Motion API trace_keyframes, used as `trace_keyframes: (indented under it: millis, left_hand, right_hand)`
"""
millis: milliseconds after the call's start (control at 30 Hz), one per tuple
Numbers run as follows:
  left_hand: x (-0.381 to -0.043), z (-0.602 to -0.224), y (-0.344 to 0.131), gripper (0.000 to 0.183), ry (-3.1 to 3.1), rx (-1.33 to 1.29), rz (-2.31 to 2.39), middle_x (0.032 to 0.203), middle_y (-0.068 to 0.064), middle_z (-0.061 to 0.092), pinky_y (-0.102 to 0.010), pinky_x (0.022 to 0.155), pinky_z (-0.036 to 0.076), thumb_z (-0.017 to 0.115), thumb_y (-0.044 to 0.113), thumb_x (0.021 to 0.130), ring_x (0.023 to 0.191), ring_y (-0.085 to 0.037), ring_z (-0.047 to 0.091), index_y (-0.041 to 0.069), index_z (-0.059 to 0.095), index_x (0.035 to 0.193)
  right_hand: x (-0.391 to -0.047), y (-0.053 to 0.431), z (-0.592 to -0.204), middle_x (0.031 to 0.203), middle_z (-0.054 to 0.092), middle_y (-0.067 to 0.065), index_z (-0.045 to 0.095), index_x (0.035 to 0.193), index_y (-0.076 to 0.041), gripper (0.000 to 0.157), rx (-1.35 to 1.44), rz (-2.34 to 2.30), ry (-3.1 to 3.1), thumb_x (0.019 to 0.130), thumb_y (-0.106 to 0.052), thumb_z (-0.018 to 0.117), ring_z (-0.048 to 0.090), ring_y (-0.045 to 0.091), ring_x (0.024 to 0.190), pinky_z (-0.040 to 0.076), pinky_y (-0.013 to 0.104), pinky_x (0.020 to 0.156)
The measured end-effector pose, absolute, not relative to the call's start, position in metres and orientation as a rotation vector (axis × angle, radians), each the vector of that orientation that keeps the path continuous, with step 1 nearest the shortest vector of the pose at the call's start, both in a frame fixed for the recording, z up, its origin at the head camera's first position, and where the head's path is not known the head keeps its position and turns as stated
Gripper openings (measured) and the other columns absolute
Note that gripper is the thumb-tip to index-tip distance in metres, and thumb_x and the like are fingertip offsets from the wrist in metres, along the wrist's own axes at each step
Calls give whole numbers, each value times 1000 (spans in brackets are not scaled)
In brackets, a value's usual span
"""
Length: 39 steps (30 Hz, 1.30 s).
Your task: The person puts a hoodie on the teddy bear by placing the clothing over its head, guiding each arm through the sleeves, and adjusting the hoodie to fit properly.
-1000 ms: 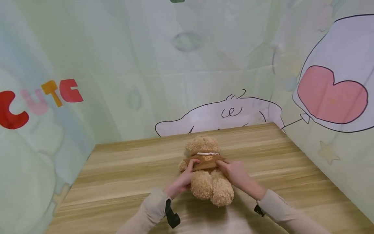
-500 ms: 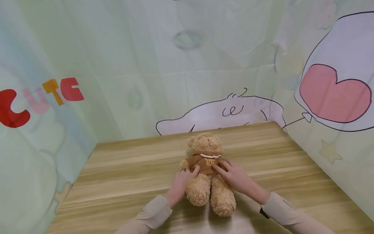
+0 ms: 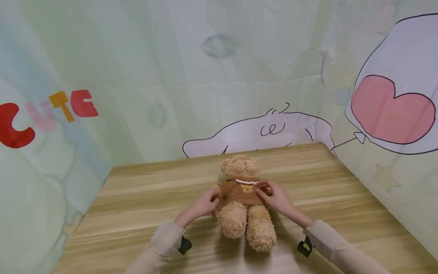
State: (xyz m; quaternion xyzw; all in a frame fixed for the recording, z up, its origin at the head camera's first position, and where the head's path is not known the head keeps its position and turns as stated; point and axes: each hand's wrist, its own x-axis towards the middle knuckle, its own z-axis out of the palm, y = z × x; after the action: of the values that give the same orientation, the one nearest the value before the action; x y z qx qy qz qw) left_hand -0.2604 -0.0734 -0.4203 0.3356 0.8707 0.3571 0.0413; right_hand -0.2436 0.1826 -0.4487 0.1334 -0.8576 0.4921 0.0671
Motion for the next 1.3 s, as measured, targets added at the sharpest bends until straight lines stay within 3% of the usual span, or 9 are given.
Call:
trace_keyframes:
  millis: [133,233,300,467,667,800,900,1033,1300]
  left_hand:
    - [-265,-415,-57,9,3219,1038,914,69,-6,57,-23,52,37,56,15,83,58,-15,46,8,61,84]
    - [-275,-422,-51,26,3291,911,859,86,-12,54,-31,57,35,60,34,83,73,-24,45,15,59,100]
    - [-282,-429,-51,34,3106,858,985,87,-16,51,-32,56,32,59,37,83,70,-23,42,14,54,107]
    - [-298,-446,-60,34,2704,823,1352,77,-14,50,-22,48,30,68,21,78,49,-9,33,4,49,101]
    - [-305,-455,-78,26,2501,741,1559,82,-11,55,-20,56,38,68,7,75,61,-3,42,-7,54,92]
    - [-309,-458,-86,26,2195,526,1746,75,1,59,-23,60,50,58,0,82,60,-3,56,-14,53,104]
    - [-309,-458,-88,30,2067,412,1822,68,6,59,-24,63,53,53,0,85,59,-4,60,-17,51,110]
    - [-308,-453,-89,29,2080,350,1858,66,5,62,-27,63,54,57,-2,82,58,-4,61,-17,54,107]
    - [-305,-442,-96,37,2219,275,1707,88,-16,64,-29,62,54,67,0,75,58,-9,62,-12,57,108]
  right_hand:
    - [-247,175,-451,96,62,11,61,102,-6,33,506,1078,-2567,77,-25,69,55,16,79,43,27,70]
    - [-250,175,-450,98,62,8,63,101,-13,37,498,841,-2563,71,-33,72,51,24,90,37,38,78]
    - [-252,177,-452,106,59,10,61,106,-16,43,497,857,-2616,71,-39,71,51,30,98,37,44,82]
    - [-261,189,-458,125,50,17,50,121,-14,50,615,1271,-2718,79,-35,65,44,40,117,37,55,93]
    - [-275,205,-469,133,43,17,44,129,-7,56,875,1420,-2656,77,-10,66,38,37,123,40,44,94]
    - [-284,212,-476,136,40,20,42,132,-6,57,890,1416,-2673,79,-5,62,46,33,116,50,27,75]
    - [-290,216,-479,135,38,23,42,131,-3,52,834,1472,-2698,81,-3,58,59,24,93,51,26,62]
    - [-296,218,-478,132,41,25,42,131,-5,48,742,1543,-2730,84,-2,54,59,14,67,52,28,59]
    - [-299,216,-466,137,34,27,36,136,-7,53,785,1781,-2779,86,-4,53,58,6,81,52,24,70]
